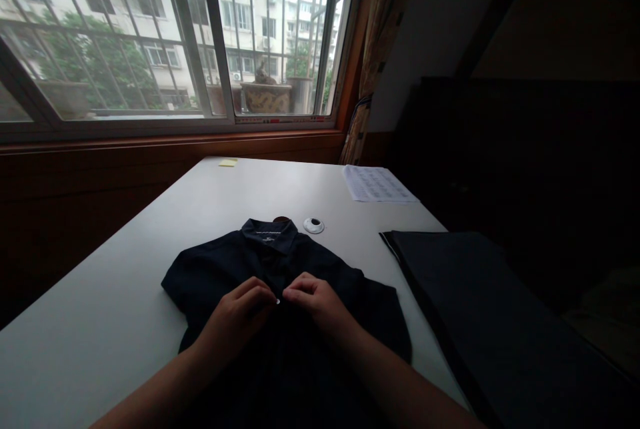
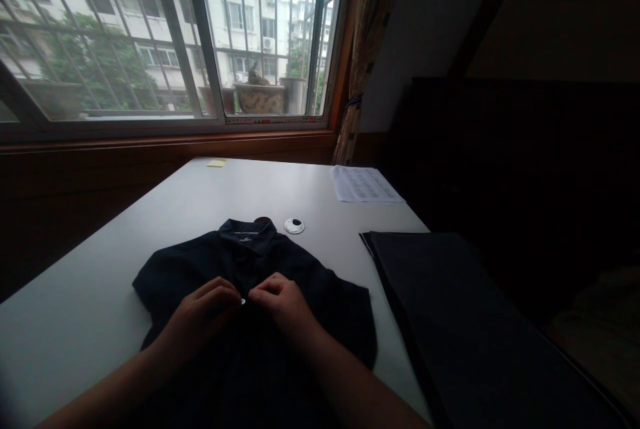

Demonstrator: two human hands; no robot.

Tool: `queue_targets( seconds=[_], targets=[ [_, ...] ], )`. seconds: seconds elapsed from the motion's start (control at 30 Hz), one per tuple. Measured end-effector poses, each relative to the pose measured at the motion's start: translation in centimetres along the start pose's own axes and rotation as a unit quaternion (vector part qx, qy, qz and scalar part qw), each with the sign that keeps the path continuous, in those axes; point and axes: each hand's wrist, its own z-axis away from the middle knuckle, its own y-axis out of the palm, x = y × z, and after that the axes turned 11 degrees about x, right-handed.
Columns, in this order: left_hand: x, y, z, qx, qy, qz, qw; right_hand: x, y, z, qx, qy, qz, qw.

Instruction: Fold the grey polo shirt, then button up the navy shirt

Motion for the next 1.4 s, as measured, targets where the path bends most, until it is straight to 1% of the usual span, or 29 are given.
queue_targets(
  seconds=[0.23,0.57,1.0,1.4],
  targets=[
    [0.22,0.11,0.03,0.006,-0.006,-0.002,1.000,0.25,0.08,0.08,0.000,-0.001,0.000,1.000],
    [0.19,0.24,-0.05,-0.004,0.011,-0.006,1.000,0.13,0.01,0.07,0.004,-0.001,0.003,1.000],
    [0.05,0.33,-0.17,0.000,0.021,-0.038,0.999,0.08,0.06,0.03,0.003,0.002,-0.012,1.000],
    [-0.13,0.22,-0.22,0.011,0.017,-0.060,0.998,-0.10,-0.15,-0.09,0.009,0.002,0.024,1.000]
  ],
)
